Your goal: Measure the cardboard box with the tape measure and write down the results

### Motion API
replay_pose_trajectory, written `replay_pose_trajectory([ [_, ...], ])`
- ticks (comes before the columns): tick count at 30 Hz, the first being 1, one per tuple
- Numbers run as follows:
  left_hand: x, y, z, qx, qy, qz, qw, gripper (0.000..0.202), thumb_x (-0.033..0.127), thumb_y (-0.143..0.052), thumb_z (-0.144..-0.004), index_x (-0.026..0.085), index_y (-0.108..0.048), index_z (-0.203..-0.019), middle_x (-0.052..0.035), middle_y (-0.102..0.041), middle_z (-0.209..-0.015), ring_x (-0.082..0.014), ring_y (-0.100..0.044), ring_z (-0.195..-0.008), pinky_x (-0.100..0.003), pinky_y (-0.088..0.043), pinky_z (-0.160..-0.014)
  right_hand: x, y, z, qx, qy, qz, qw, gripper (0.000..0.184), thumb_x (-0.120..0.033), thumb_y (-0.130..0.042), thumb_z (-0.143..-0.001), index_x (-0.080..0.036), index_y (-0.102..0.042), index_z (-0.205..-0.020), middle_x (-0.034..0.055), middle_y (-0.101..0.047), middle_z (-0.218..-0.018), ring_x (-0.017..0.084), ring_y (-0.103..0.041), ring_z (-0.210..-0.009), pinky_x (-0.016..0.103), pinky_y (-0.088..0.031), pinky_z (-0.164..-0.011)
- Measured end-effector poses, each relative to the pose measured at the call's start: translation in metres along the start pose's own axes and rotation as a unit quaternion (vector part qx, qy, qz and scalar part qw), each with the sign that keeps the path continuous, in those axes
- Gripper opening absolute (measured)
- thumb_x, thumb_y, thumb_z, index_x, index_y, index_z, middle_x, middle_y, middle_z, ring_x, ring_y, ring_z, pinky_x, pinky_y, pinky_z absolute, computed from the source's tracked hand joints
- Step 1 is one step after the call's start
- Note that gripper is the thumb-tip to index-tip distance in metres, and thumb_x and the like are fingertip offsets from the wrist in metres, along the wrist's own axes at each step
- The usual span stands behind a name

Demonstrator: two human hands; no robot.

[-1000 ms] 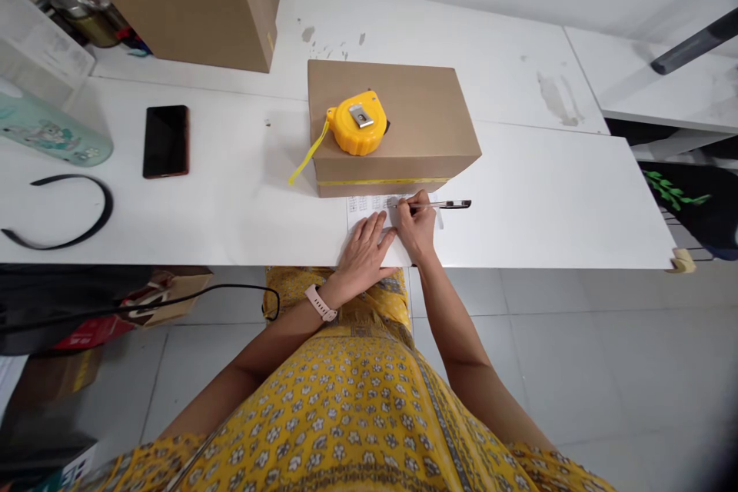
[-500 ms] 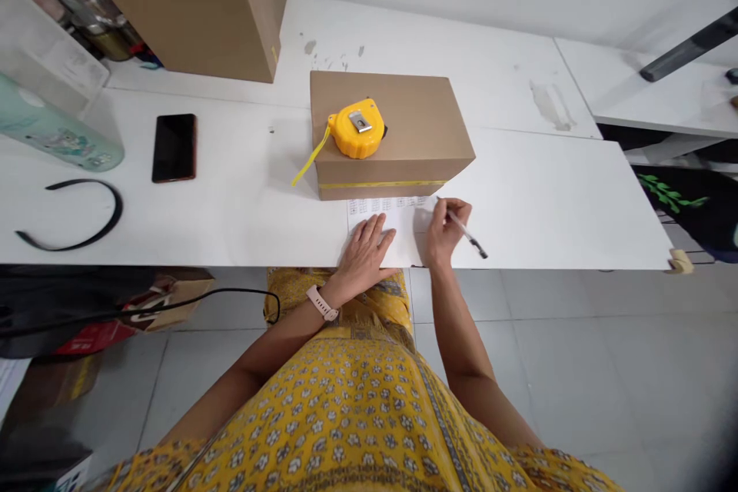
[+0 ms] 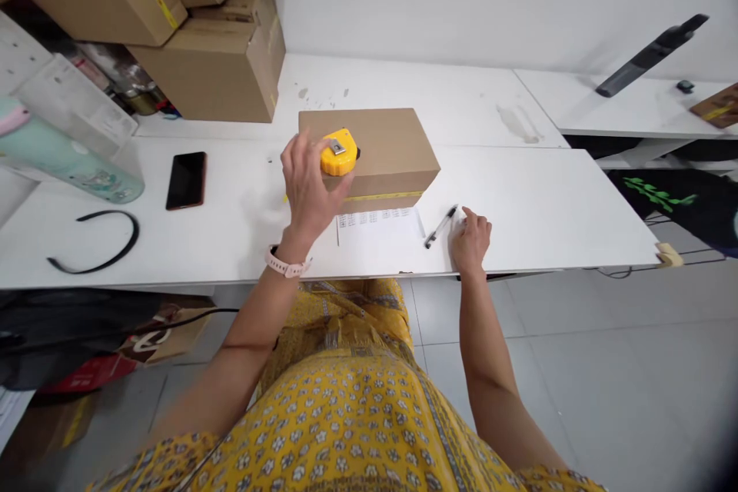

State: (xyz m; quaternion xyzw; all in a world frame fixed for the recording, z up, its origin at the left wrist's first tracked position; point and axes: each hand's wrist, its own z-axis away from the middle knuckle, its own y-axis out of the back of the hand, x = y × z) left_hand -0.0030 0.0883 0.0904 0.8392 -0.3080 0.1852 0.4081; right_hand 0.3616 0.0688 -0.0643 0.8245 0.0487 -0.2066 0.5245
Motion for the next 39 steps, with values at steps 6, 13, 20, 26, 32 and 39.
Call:
replay_pose_trajectory([
  [6, -0.008, -0.007, -0.029, -0.075, 0.058, -0.009, 0.995, 0.071, 0.038, -0.082, -0.072, 0.023, -0.056, -0.136, -0.0139, -0.065, -0.134, -0.0389, -0.052, -0.132, -0.057, -0.034, -0.116, -0.021, 0.015, 0.005, 0.084, -0.015, -0.073, 0.994, 0.044, -0.018, -0.037, -0.092, -0.015, -0.066, -0.125, 0.0183, -0.063, -0.109, 0.031, -0.056, -0.108, 0.05, -0.047, -0.097],
  [13, 0.042, 0.011, -0.006, -0.228, 0.087, 0.309, 0.919, 0.065, 0.054, -0.079, -0.077, 0.022, -0.057, -0.129, -0.0098, -0.069, -0.119, -0.0257, -0.068, -0.102, -0.037, -0.055, -0.086, -0.146, 0.082, 0.01, 0.005, -0.019, -0.475, 0.88, 0.043, -0.056, -0.049, -0.099, -0.026, -0.069, -0.121, 0.0101, -0.071, -0.11, 0.025, -0.065, -0.104, 0.042, -0.054, -0.093],
  [20, 0.049, 0.024, 0.0, -0.247, 0.135, 0.367, 0.887, 0.055, 0.052, -0.081, -0.074, 0.021, -0.057, -0.112, -0.0049, -0.066, -0.103, -0.0183, -0.063, -0.087, -0.029, -0.05, -0.072, -0.195, 0.11, -0.009, -0.278, -0.091, -0.661, 0.691, 0.059, -0.08, -0.066, -0.077, -0.024, -0.076, -0.093, 0.0045, -0.072, -0.088, 0.019, -0.065, -0.083, 0.035, -0.053, -0.078],
  [26, 0.013, 0.058, -0.024, -0.165, 0.166, 0.395, 0.888, 0.052, 0.052, -0.081, -0.071, 0.02, -0.061, -0.106, -0.0056, -0.071, -0.1, -0.0213, -0.068, -0.089, -0.034, -0.051, -0.079, -0.167, 0.12, -0.071, -0.188, -0.073, -0.661, 0.722, 0.05, -0.065, -0.089, -0.062, -0.024, -0.063, -0.073, -0.0022, -0.061, -0.073, 0.013, -0.055, -0.068, 0.027, -0.049, -0.067],
  [32, -0.06, 0.09, -0.05, -0.067, 0.249, 0.338, 0.905, 0.058, 0.065, -0.077, -0.076, 0.017, -0.065, -0.108, -0.0054, -0.076, -0.099, -0.0187, -0.066, -0.086, -0.036, -0.05, -0.08, -0.132, 0.087, -0.147, -0.128, -0.156, -0.563, 0.802, 0.045, -0.062, -0.077, -0.077, -0.023, -0.055, -0.073, -0.0004, -0.059, -0.072, 0.014, -0.058, -0.072, 0.028, -0.052, -0.071],
  [39, -0.102, 0.095, -0.045, -0.07, 0.315, 0.314, 0.893, 0.06, 0.067, -0.077, -0.074, 0.016, -0.067, -0.105, -0.0033, -0.077, -0.093, -0.0161, -0.067, -0.079, -0.03, -0.05, -0.072, -0.152, 0.042, -0.154, -0.165, -0.192, -0.473, 0.844, 0.035, -0.05, -0.069, -0.088, -0.021, -0.055, -0.073, 0.0017, -0.063, -0.076, 0.014, -0.058, -0.072, 0.027, -0.049, -0.071],
])
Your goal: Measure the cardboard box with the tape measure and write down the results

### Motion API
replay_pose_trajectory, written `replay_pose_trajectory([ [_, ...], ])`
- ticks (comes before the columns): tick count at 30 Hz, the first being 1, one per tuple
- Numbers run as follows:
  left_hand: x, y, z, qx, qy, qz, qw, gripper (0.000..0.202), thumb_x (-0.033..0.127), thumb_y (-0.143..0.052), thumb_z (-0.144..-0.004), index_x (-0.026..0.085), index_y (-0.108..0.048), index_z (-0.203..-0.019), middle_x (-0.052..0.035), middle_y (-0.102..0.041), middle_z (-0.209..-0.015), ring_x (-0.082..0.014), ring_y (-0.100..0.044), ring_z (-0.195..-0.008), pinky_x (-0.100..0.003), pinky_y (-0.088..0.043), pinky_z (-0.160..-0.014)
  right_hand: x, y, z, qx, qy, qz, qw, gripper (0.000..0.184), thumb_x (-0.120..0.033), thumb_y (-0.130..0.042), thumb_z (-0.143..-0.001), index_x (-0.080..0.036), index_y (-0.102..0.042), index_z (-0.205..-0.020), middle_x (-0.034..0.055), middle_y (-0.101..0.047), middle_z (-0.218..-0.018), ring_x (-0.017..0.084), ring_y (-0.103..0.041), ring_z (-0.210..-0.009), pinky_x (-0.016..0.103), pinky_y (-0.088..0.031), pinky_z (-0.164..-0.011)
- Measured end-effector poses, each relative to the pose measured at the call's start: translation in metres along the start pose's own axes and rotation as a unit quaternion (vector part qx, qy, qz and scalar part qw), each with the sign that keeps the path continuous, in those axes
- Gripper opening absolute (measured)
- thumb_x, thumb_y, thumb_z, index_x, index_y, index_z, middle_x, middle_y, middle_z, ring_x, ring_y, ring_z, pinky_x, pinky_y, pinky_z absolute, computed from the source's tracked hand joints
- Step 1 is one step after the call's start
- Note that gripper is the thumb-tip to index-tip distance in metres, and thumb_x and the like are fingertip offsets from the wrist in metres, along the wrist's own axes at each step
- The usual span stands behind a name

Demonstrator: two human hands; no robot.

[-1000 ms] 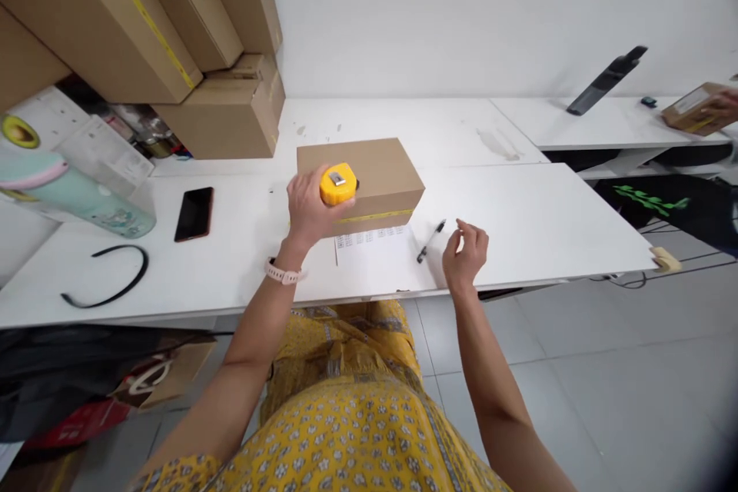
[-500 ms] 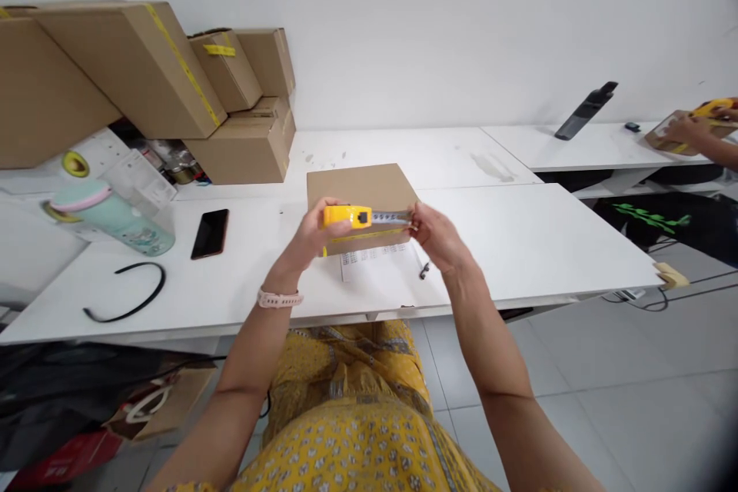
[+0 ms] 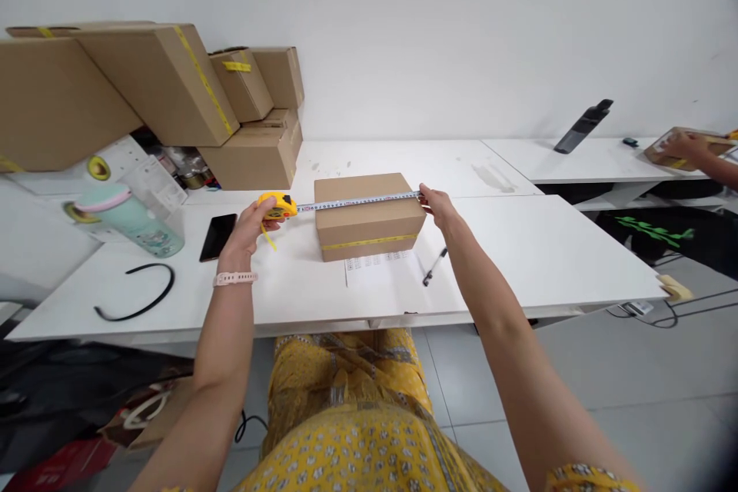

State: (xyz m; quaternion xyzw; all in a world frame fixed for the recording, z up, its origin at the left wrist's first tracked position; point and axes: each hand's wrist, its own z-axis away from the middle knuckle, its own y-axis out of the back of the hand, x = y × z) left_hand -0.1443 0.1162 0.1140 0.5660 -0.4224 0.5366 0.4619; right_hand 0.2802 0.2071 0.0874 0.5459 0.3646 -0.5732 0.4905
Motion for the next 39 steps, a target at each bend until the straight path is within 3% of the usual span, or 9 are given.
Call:
replay_pose_trajectory([
  [8, 0.002, -0.025, -0.009, -0.047, -0.015, 0.016, 0.999, 0.06, 0.062, -0.08, -0.072, 0.014, -0.07, -0.107, -0.0106, -0.077, -0.105, -0.02, -0.071, -0.089, -0.028, -0.05, -0.069, -0.006, -0.023, 0.005, -0.011, -0.001, 0.057, 0.998, 0.034, -0.048, -0.076, -0.081, -0.021, -0.055, -0.081, 0.0026, -0.066, -0.085, 0.014, -0.056, -0.073, 0.026, -0.042, -0.06],
  [21, 0.01, -0.024, -0.031, -0.066, 0.026, 0.027, 0.997, 0.06, 0.062, -0.081, -0.069, 0.014, -0.073, -0.105, -0.0125, -0.077, -0.106, -0.0163, -0.066, -0.072, -0.028, -0.05, -0.065, 0.003, -0.024, 0.0, 0.0, -0.009, 0.071, 0.997, 0.038, -0.05, -0.073, -0.081, -0.022, -0.05, -0.07, 0.0017, -0.062, -0.075, 0.014, -0.053, -0.068, 0.028, -0.039, -0.058],
  [29, 0.013, -0.024, -0.031, -0.065, 0.033, 0.02, 0.997, 0.055, 0.059, -0.079, -0.07, 0.015, -0.071, -0.103, -0.0112, -0.076, -0.102, -0.0177, -0.067, -0.074, -0.03, -0.051, -0.067, 0.004, -0.026, -0.001, 0.03, 0.05, 0.129, 0.99, 0.046, -0.056, -0.073, -0.08, -0.025, -0.042, -0.066, -0.0016, -0.049, -0.062, 0.015, -0.046, -0.064, 0.029, -0.038, -0.058],
  [32, 0.023, -0.025, -0.012, -0.061, -0.004, 0.002, 0.998, 0.049, 0.053, -0.081, -0.071, 0.016, -0.067, -0.101, -0.0097, -0.075, -0.103, -0.0176, -0.068, -0.08, -0.03, -0.051, -0.072, -0.001, -0.024, 0.0, 0.052, 0.088, 0.135, 0.986, 0.045, -0.057, -0.071, -0.083, -0.025, -0.045, -0.067, -0.0007, -0.051, -0.063, 0.015, -0.046, -0.067, 0.029, -0.04, -0.06],
  [36, 0.022, -0.039, 0.052, -0.079, -0.032, -0.007, 0.996, 0.045, 0.041, -0.087, -0.068, 0.02, -0.06, -0.097, -0.0051, -0.071, -0.096, -0.0153, -0.065, -0.072, -0.031, -0.053, -0.071, -0.019, -0.022, 0.002, 0.052, 0.16, 0.046, 0.985, 0.04, -0.054, -0.065, -0.089, -0.022, -0.05, -0.07, -0.0006, -0.055, -0.069, 0.013, -0.047, -0.07, 0.028, -0.043, -0.068],
  [39, 0.003, -0.067, 0.114, -0.18, 0.04, 0.025, 0.982, 0.053, 0.036, -0.085, -0.071, 0.024, -0.058, -0.115, -0.0059, -0.069, -0.107, -0.0158, -0.066, -0.071, -0.035, -0.056, -0.07, -0.034, -0.027, 0.005, 0.001, 0.208, 0.025, 0.978, 0.037, -0.053, -0.065, -0.089, -0.021, -0.056, -0.073, 0.0, -0.058, -0.074, 0.013, -0.048, -0.072, 0.029, -0.042, -0.073],
])
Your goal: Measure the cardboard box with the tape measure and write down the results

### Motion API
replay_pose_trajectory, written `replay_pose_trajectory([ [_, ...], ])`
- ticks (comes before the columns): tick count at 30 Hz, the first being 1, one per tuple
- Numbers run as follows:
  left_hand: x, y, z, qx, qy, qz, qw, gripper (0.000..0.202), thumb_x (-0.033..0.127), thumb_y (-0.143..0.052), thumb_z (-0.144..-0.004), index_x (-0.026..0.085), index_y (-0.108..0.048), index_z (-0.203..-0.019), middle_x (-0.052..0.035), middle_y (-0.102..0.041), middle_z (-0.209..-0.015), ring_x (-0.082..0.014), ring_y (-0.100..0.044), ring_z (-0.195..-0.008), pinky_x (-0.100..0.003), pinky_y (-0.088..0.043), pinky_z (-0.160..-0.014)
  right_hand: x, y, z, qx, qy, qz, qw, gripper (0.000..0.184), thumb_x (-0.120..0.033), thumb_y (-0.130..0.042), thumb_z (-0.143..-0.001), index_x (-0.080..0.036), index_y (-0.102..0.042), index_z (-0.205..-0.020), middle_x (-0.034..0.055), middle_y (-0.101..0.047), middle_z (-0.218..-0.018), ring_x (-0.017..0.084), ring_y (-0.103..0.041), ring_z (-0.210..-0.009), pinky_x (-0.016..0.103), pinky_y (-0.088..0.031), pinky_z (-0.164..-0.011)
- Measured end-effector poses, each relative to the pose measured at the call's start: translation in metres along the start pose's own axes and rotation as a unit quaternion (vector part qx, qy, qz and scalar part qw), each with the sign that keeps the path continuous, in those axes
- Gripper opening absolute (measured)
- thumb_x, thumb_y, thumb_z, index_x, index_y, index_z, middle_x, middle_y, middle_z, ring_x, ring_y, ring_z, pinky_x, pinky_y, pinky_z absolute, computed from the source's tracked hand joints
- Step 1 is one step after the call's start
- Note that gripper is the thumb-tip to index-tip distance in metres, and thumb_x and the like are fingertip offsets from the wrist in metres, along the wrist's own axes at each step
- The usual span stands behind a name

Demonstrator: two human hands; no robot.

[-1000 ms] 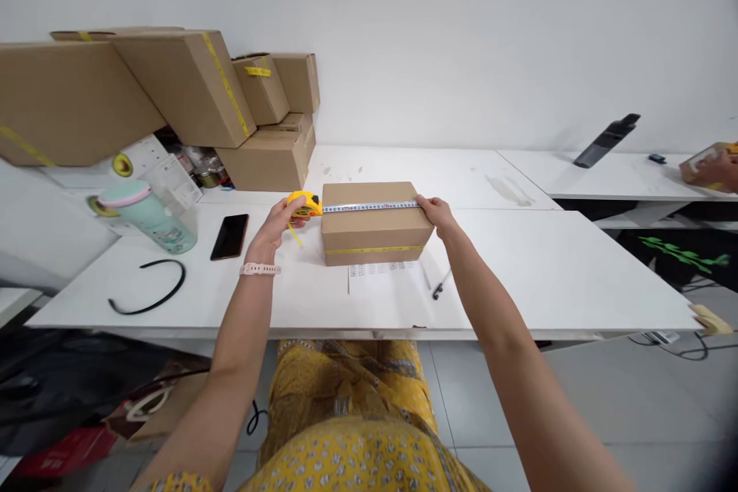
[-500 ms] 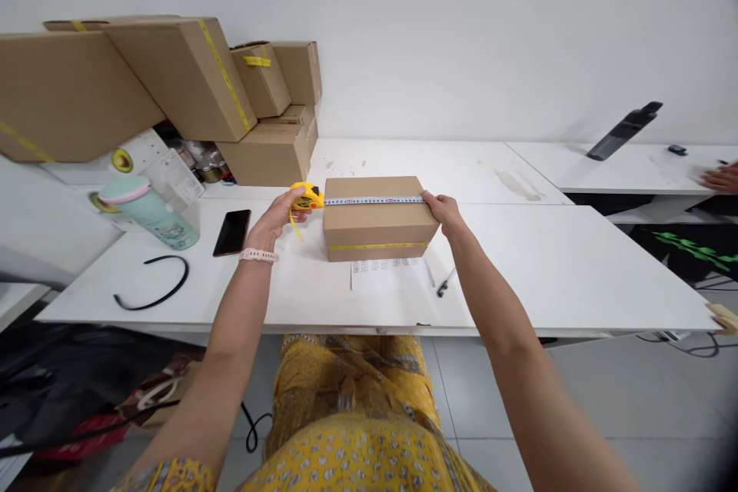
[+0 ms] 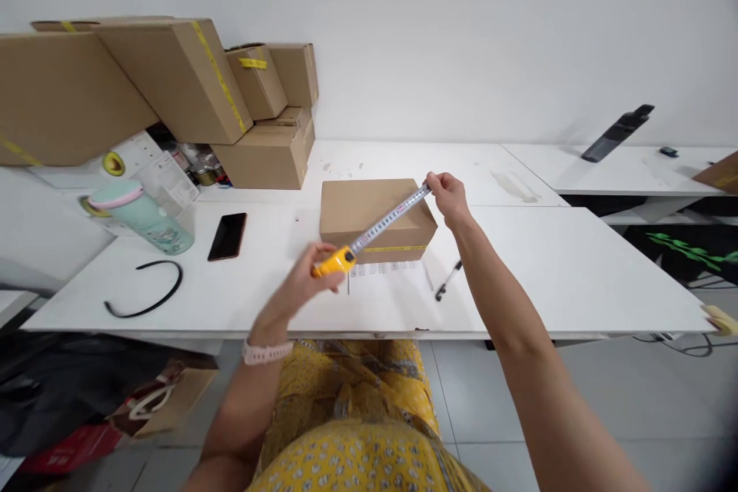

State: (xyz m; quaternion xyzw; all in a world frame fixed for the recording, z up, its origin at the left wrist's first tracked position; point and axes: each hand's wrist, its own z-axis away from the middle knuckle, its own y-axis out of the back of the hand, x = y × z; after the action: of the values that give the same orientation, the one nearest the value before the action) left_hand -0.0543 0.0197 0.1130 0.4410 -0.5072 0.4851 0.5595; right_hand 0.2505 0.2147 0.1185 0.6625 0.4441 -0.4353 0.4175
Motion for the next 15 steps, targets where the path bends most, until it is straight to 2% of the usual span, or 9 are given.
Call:
replay_pose_trajectory([
  [2, -0.019, -0.035, 0.02, -0.095, 0.052, 0.076, 0.991, 0.063, 0.036, -0.083, -0.071, 0.028, -0.054, -0.127, -0.0042, -0.066, -0.108, -0.0157, -0.068, -0.068, -0.036, -0.058, -0.068, -0.009, -0.008, -0.002, -0.067, 0.016, 0.021, 0.997, 0.037, -0.054, -0.067, -0.088, -0.021, -0.058, -0.073, 0.0003, -0.059, -0.075, 0.013, -0.048, -0.072, 0.029, -0.042, -0.072],
  [5, -0.032, -0.082, 0.025, -0.199, 0.099, 0.167, 0.961, 0.057, 0.041, -0.081, -0.075, 0.027, -0.053, -0.122, -0.0036, -0.063, -0.108, -0.0177, -0.072, -0.067, -0.037, -0.059, -0.071, -0.018, -0.025, -0.008, -0.176, 0.004, 0.071, 0.982, 0.037, -0.054, -0.068, -0.088, -0.022, -0.058, -0.073, 0.0002, -0.057, -0.072, 0.014, -0.046, -0.07, 0.03, -0.039, -0.068],
  [7, -0.026, -0.103, 0.013, -0.203, 0.09, 0.202, 0.954, 0.052, 0.049, -0.079, -0.077, 0.024, -0.052, -0.114, -0.006, -0.062, -0.112, -0.02, -0.074, -0.068, -0.038, -0.059, -0.069, -0.019, -0.038, -0.017, -0.202, -0.005, 0.099, 0.974, 0.035, -0.054, -0.066, -0.089, -0.023, -0.058, -0.074, 0.0002, -0.057, -0.071, 0.015, -0.046, -0.07, 0.03, -0.039, -0.067],
  [9, -0.012, -0.117, -0.006, -0.177, 0.081, 0.214, 0.957, 0.056, 0.056, -0.077, -0.075, 0.023, -0.05, -0.111, -0.0085, -0.062, -0.113, -0.0215, -0.075, -0.067, -0.038, -0.059, -0.066, -0.018, -0.05, -0.03, -0.183, -0.005, 0.131, 0.974, 0.035, -0.053, -0.065, -0.09, -0.023, -0.057, -0.074, 0.0002, -0.058, -0.071, 0.016, -0.046, -0.071, 0.03, -0.039, -0.068],
  [12, 0.008, -0.126, -0.033, -0.14, 0.087, 0.215, 0.963, 0.061, 0.062, -0.078, -0.072, 0.021, -0.05, -0.109, -0.0097, -0.064, -0.11, -0.022, -0.075, -0.063, -0.039, -0.06, -0.065, -0.01, -0.064, -0.051, -0.144, -0.009, 0.193, 0.971, 0.035, -0.05, -0.063, -0.091, -0.023, -0.055, -0.07, 0.0, -0.058, -0.067, 0.017, -0.047, -0.072, 0.03, -0.038, -0.07],
  [15, 0.012, -0.131, -0.045, -0.126, 0.103, 0.22, 0.962, 0.063, 0.063, -0.078, -0.07, 0.022, -0.05, -0.108, -0.0084, -0.065, -0.105, -0.0226, -0.074, -0.061, -0.039, -0.06, -0.065, 0.0, -0.072, -0.064, -0.138, -0.018, 0.262, 0.955, 0.034, -0.045, -0.061, -0.092, -0.023, -0.055, -0.067, -0.0002, -0.057, -0.065, 0.017, -0.048, -0.072, 0.03, -0.037, -0.071],
])
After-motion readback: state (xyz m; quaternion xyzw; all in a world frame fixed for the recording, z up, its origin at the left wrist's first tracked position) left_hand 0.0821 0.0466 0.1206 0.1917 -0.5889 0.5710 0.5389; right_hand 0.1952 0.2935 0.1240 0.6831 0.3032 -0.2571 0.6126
